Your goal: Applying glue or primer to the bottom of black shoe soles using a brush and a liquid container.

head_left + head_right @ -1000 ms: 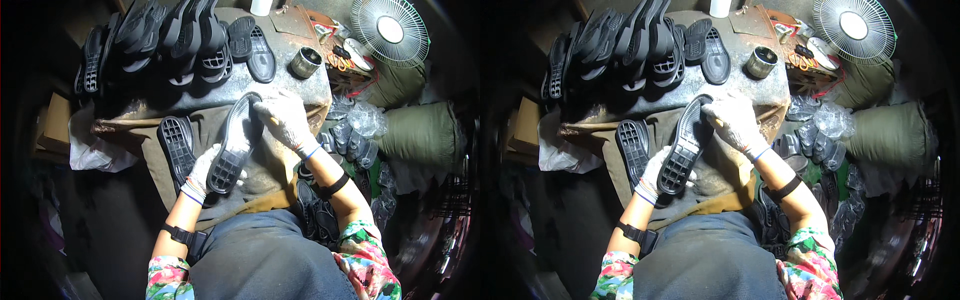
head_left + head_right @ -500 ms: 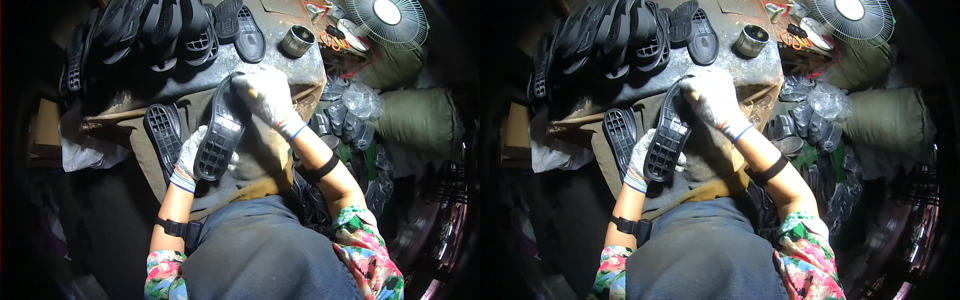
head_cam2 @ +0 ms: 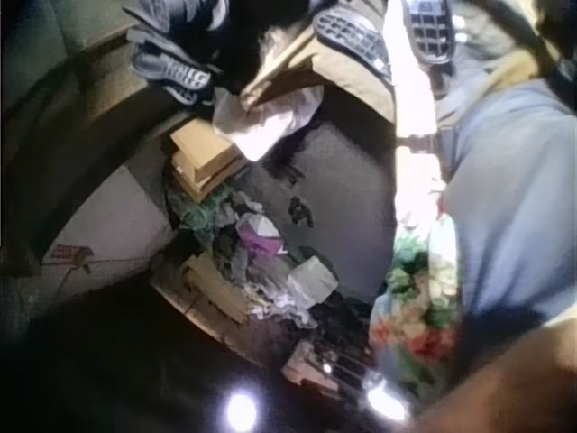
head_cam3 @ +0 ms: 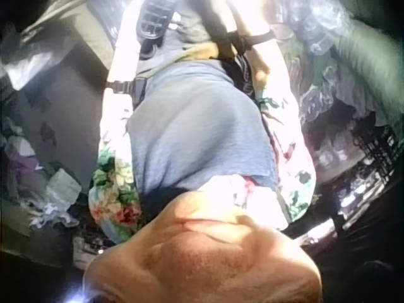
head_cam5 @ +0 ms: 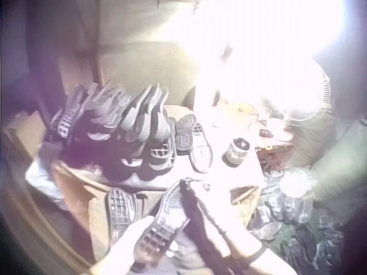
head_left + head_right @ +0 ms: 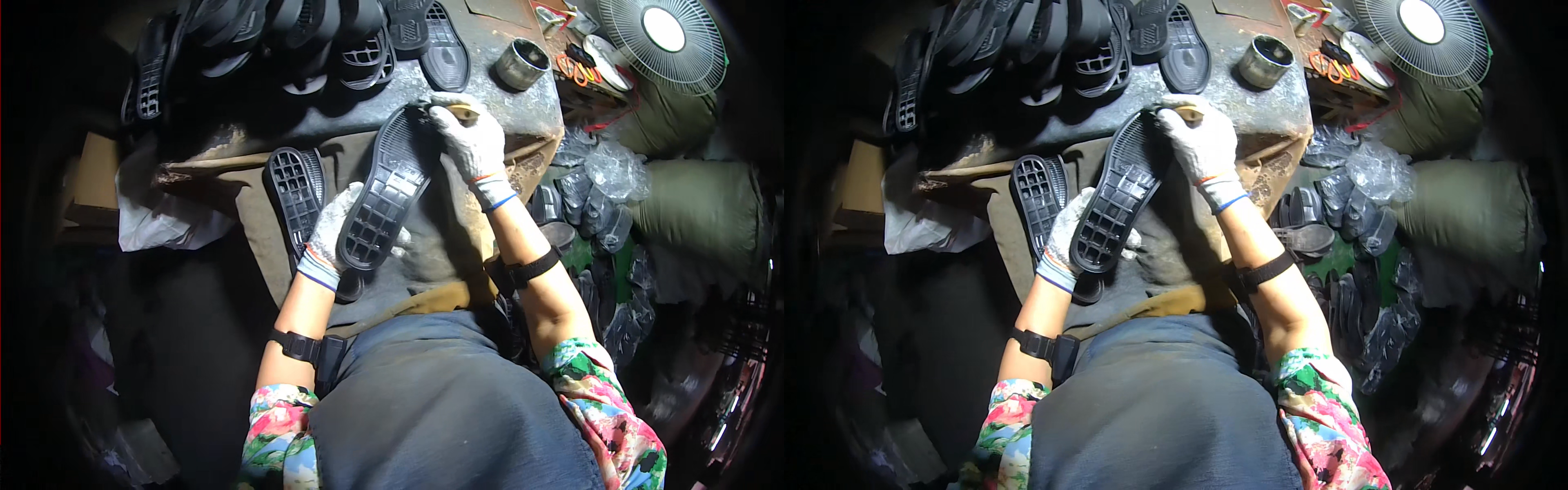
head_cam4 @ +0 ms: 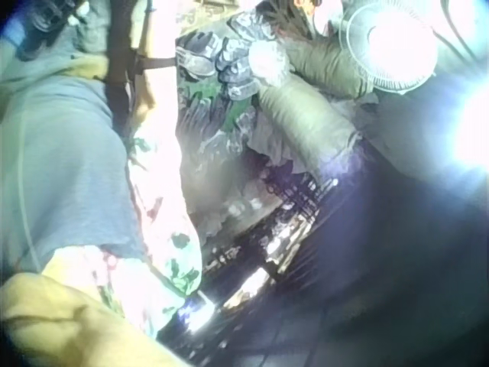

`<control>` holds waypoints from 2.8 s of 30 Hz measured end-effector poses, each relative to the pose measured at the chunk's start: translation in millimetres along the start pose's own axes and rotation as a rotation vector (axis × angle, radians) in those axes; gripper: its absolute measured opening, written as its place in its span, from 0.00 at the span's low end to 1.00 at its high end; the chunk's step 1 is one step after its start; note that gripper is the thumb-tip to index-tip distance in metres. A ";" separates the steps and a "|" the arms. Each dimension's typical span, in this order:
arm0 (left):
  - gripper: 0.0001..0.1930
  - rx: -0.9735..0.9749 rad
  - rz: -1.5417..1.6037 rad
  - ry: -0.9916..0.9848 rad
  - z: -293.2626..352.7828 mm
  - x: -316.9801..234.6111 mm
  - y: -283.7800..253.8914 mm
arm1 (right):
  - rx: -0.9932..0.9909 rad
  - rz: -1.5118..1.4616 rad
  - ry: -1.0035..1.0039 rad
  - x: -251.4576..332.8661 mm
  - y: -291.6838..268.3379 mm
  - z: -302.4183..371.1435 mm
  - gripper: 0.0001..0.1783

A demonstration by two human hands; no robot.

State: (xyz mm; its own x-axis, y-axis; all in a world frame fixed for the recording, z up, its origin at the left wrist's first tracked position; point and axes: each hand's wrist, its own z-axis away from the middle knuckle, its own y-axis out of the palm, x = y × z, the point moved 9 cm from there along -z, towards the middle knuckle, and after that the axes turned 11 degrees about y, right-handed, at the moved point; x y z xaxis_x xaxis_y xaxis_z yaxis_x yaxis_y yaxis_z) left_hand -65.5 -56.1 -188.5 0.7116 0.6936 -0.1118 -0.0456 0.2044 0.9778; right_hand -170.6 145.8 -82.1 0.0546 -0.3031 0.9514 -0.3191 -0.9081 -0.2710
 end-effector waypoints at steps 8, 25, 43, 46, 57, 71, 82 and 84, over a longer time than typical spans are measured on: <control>0.35 0.197 -1.473 0.260 6.4 -21.6 17.6 | 0.231 -0.265 0.284 -7.3 21.9 35.3 0.13; 0.33 0.107 0.120 0.462 49.9 -18.3 78.3 | 0.433 -0.129 -0.075 110.7 18.2 161.3 0.14; 0.40 -0.251 -0.502 0.766 126.9 -81.3 83.4 | 0.713 0.064 -0.211 134.4 34.5 157.7 0.13; 0.25 -0.462 -0.659 0.829 150.3 -79.4 64.0 | 0.630 0.267 -0.250 142.3 48.9 168.0 0.17; 0.40 -0.146 -0.293 1.144 255.5 -158.1 69.4 | 0.256 0.336 -0.680 114.9 -35.0 105.0 0.16; 0.32 -0.537 0.452 1.346 261.7 -211.7 -152.6 | 0.251 -0.189 0.009 86.6 -41.8 126.8 0.16; 0.14 -0.353 -2.663 1.242 124.0 -121.9 89.2 | 0.202 -0.323 0.076 90.0 -50.4 89.7 0.19; 0.13 -0.169 -2.884 0.913 76.4 -112.9 97.9 | 0.153 -0.289 0.004 90.4 -61.0 81.1 0.18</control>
State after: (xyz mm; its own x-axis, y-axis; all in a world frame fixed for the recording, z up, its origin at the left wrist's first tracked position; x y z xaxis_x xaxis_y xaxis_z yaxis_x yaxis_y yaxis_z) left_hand -96.7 -167.2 -66.7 -0.6457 -0.7635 -0.0132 -0.3169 0.2836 -0.9051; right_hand -69.4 150.3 8.6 0.1181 -0.0256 0.9927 -0.1453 -0.9894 -0.0082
